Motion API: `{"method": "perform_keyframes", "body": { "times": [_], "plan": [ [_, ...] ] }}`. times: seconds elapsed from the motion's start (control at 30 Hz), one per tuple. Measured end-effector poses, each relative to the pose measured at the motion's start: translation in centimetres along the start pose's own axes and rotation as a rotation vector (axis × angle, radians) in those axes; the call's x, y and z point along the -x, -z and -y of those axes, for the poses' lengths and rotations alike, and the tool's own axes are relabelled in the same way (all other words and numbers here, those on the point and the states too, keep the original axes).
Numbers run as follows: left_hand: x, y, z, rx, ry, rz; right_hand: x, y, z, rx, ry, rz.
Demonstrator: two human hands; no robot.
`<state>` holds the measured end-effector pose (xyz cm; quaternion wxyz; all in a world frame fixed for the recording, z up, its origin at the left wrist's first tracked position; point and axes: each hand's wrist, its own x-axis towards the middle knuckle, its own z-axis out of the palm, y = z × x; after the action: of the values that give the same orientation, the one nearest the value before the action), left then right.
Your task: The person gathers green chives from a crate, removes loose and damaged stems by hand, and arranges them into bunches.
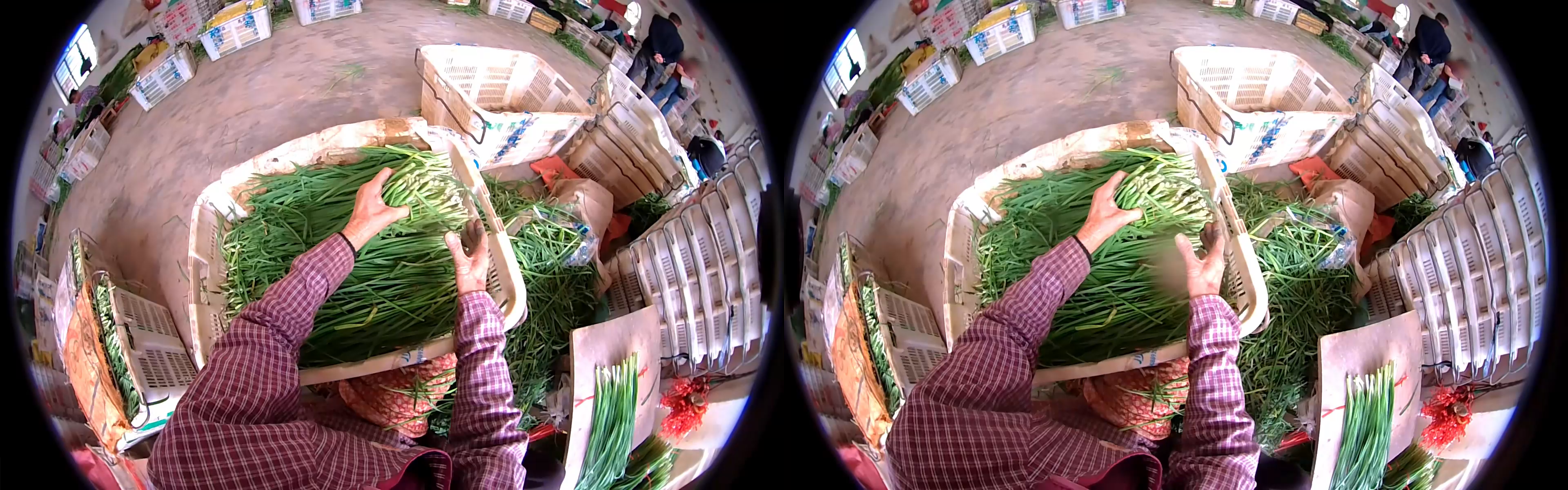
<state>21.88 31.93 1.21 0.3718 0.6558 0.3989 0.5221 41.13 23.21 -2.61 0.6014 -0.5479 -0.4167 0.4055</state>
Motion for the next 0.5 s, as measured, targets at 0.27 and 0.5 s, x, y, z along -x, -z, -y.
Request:
{"method": "perform_keyframes", "body": {
  "times": [0.27,0.5],
  "plan": [
    [1.1,1.8,-1.5,-0.109,0.035,0.169,-0.5,-7.6,5.0,-0.363,0.032,0.152],
    [3.9,-0.4,-0.8,-0.550,-0.273,0.262,-0.4,-9.1,4.2,-0.397,-0.025,-0.015]
  ]
}}
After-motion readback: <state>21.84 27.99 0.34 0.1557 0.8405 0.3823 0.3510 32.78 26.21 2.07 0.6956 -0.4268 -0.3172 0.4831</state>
